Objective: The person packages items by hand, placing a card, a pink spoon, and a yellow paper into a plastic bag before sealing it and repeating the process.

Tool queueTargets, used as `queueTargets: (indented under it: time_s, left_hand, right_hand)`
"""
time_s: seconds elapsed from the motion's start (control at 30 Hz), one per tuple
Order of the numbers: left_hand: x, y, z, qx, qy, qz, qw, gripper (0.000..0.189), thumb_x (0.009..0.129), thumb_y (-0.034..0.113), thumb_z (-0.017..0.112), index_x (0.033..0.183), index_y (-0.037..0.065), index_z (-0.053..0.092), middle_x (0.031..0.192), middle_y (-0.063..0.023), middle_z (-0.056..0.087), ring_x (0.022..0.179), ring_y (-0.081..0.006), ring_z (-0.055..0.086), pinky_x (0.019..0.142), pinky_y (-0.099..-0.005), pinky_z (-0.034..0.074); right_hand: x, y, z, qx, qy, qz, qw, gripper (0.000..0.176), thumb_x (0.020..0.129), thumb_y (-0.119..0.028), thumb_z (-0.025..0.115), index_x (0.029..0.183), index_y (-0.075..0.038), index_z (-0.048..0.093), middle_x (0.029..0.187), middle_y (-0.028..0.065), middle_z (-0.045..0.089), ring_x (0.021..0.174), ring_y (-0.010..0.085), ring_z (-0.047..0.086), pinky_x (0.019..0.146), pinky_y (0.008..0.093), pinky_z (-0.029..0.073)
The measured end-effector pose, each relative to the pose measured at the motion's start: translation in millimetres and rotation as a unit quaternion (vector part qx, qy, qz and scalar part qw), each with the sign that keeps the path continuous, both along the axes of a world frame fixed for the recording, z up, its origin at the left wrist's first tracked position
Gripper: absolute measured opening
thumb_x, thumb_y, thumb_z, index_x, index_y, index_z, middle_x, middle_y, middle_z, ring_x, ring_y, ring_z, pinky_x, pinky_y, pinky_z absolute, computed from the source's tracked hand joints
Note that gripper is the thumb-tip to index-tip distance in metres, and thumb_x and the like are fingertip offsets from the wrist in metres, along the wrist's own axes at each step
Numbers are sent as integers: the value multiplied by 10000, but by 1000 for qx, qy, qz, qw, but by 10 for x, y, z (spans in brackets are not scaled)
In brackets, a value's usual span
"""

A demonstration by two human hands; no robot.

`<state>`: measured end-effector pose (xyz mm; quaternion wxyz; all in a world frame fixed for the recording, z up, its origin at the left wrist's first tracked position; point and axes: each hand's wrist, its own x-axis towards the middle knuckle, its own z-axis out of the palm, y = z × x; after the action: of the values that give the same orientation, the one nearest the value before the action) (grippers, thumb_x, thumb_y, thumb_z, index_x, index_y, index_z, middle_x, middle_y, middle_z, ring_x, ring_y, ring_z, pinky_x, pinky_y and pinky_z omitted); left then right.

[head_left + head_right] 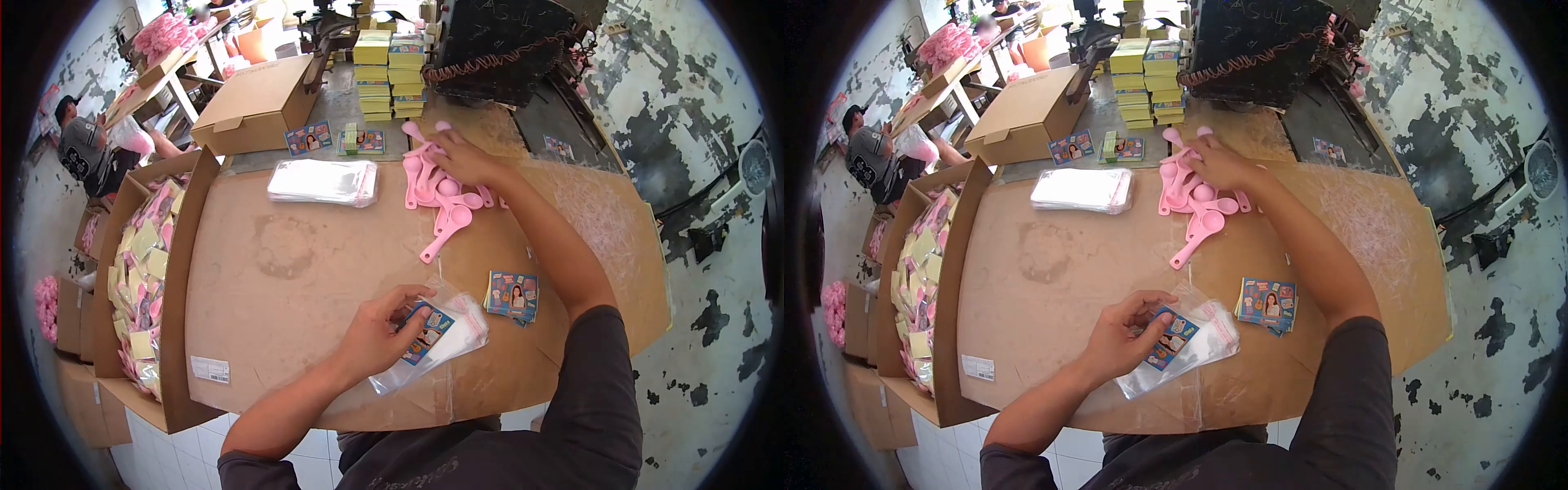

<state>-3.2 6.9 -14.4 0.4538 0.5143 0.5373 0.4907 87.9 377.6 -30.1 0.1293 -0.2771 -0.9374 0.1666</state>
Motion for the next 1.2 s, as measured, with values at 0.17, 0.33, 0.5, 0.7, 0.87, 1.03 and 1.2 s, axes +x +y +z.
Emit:
queueTargets:
  time_s: [0.17,0.33,0.5,0.7,0.87,1.03,1.2]
  left_hand:
    - [36,-13,34,-15,-33,6,999,264,1023,11,598,1287,11,603,1010,-72,722,903,-80,687,780,-239,550]
    - [17,21,42,14,-143,6,990,386,1007,15,642,1377,-6,538,1020,-77,712,892,-77,687,760,-209,539]
    - [-37,48,47,7,-165,17,986,410,1007,62,663,1394,-4,544,1039,-81,738,884,-83,703,741,-216,560]
    - [-72,58,-28,-33,-236,-21,971,360,1018,82,665,1343,-42,572,1103,-100,748,947,-97,705,813,-244,578]
    - [-67,45,0,-14,-237,-14,971,348,1016,96,674,1323,-46,593,1097,-94,751,944,-100,706,819,-249,581]
    - [-25,5,49,-13,-222,-15,975,307,1020,124,673,1286,-22,625,1090,-95,757,952,-116,724,808,-260,592]
    - [27,10,-48,-23,-216,-52,975,284,1028,122,661,1271,-25,653,1096,-93,757,955,-100,717,822,-234,581]
  right_hand:
    - [509,-536,179,35,-6,55,998,407,977,-244,612,1362,-114,627,1341,166,592,1221,396,562,1054,491,446]
    - [684,-799,317,172,74,96,978,315,905,-156,672,1215,-109,692,1170,91,681,1126,310,624,971,456,481]
    - [731,-1105,499,184,81,67,977,285,833,-120,707,1115,-90,686,1107,84,682,1052,287,632,825,444,505]
    - [840,-1180,495,145,119,50,981,274,850,-91,719,1120,-75,675,967,139,681,888,348,677,778,470,520]
    - [1008,-1297,716,149,151,80,974,312,885,-60,717,1187,-69,635,1012,139,697,881,331,687,785,429,535]
    - [1044,-2097,809,-178,289,66,938,288,995,-89,640,1267,-30,563,963,79,657,836,212,688,763,400,526]
    - [1049,-2336,619,-396,387,79,829,252,1103,-216,482,1246,-12,520,857,14,536,741,144,606,722,314,491]
